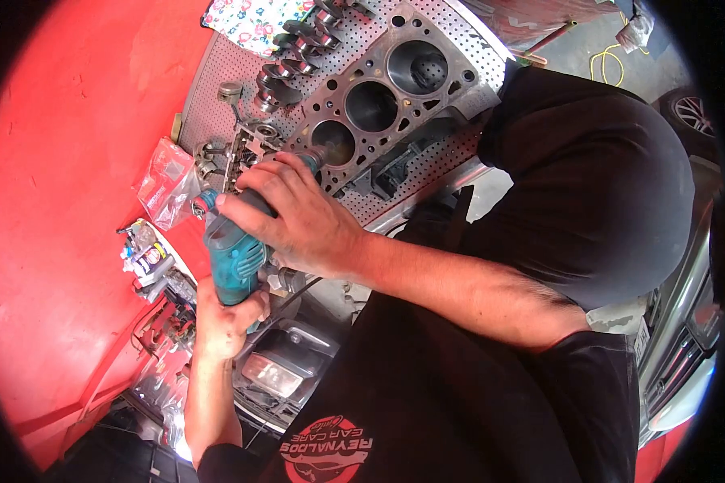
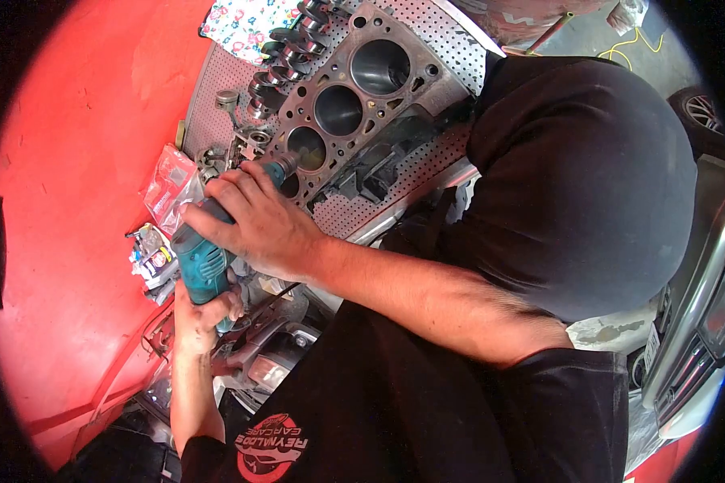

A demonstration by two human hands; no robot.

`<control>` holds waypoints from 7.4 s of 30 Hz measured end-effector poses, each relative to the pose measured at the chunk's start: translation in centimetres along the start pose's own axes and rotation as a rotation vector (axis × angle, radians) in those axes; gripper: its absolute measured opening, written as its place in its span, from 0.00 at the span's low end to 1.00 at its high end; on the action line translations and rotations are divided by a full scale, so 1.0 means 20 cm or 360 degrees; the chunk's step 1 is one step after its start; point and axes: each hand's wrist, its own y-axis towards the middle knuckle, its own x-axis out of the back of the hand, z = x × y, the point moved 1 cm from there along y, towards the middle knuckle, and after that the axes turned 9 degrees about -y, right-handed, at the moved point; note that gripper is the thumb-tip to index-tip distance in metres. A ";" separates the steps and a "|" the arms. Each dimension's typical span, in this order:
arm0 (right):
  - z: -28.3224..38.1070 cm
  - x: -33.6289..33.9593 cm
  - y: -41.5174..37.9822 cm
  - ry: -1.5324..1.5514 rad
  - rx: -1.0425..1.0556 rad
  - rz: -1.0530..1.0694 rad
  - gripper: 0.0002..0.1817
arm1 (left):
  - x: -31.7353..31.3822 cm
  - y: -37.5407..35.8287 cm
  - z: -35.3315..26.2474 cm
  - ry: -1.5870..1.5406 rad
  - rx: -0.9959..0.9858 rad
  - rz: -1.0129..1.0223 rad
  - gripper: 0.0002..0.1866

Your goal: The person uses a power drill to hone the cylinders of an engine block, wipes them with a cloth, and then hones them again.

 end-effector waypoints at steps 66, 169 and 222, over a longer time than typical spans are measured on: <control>-0.35 0.06 -0.10 -0.0204 -0.0311 0.0415 0.52 | -0.18 0.46 0.16 0.0063 0.0087 0.0072 0.05; 0.08 0.00 0.12 -0.0128 0.0066 -0.0124 0.25 | 0.03 -0.08 -0.09 -0.0042 -0.0021 -0.0119 0.14; -0.37 0.06 -0.10 -0.0351 -0.0388 0.0352 0.53 | -0.22 0.49 0.11 0.0120 0.0109 0.0059 0.04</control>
